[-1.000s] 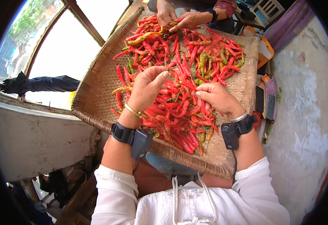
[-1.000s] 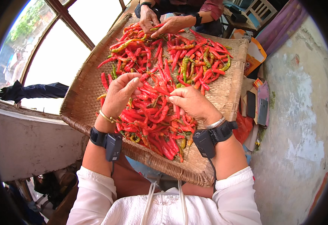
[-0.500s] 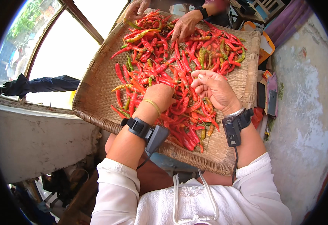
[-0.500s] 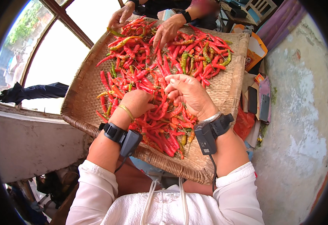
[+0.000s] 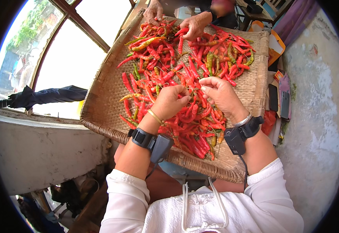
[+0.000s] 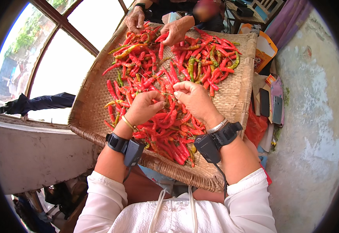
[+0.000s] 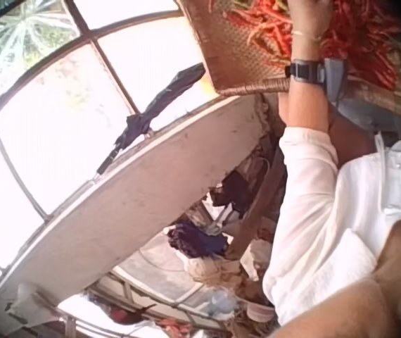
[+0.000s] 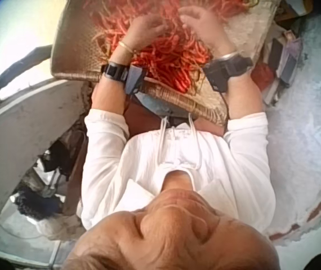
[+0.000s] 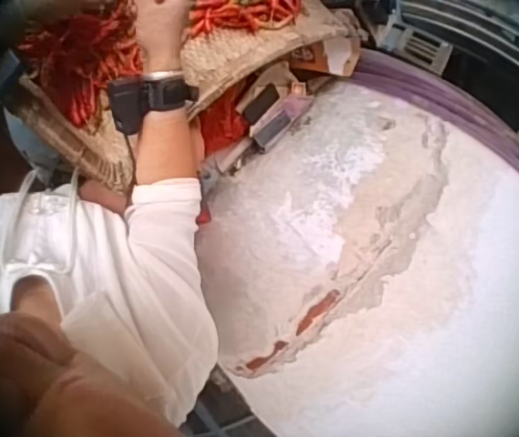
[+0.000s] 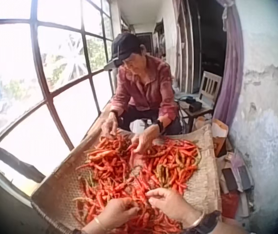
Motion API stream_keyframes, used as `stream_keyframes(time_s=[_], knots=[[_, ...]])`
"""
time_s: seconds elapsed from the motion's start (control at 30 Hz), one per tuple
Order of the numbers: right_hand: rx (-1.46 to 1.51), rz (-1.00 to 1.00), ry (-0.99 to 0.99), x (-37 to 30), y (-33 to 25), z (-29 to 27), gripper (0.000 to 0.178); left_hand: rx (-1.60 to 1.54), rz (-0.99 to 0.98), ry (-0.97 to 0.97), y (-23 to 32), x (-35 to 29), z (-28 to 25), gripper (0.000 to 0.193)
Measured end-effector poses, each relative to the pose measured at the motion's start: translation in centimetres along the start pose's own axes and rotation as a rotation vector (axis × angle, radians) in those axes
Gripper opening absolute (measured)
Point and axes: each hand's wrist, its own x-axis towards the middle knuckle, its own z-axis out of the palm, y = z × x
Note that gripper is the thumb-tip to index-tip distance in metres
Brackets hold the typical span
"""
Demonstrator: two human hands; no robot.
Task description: The recorder is picking stems off red and green chili peppers and placing them in a woven basket.
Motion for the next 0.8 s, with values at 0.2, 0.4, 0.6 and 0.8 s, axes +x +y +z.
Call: stream_keyframes(time_s=[0.2, 0.4, 0.6, 0.8], knots=[[-0.150, -0.017, -0.189, -0.8, -0.7, 1.0, 0.031, -0.517, -0.142, 0.002, 0.7, -0.6, 0.0, 0.006], [-0.197, -0.036, -0.233, -1.1, -1.0, 1.6, 0.013, -0.728, -0.171, -0.001, 1.3, -0.8, -0.1, 0.007], [0.003, 0.079, -0.106, -1.1, -1.2, 1.2, 0.011, -0.764, -0.261, 0.002, 2.0, -0.8, -0.5, 0.009], [0.184, 0.087, -0.103, -1.1, -1.3, 0.9, 0.013, -0.703, -0.208, -0.029, 2.0, -1.0, -0.2, 0.012]])
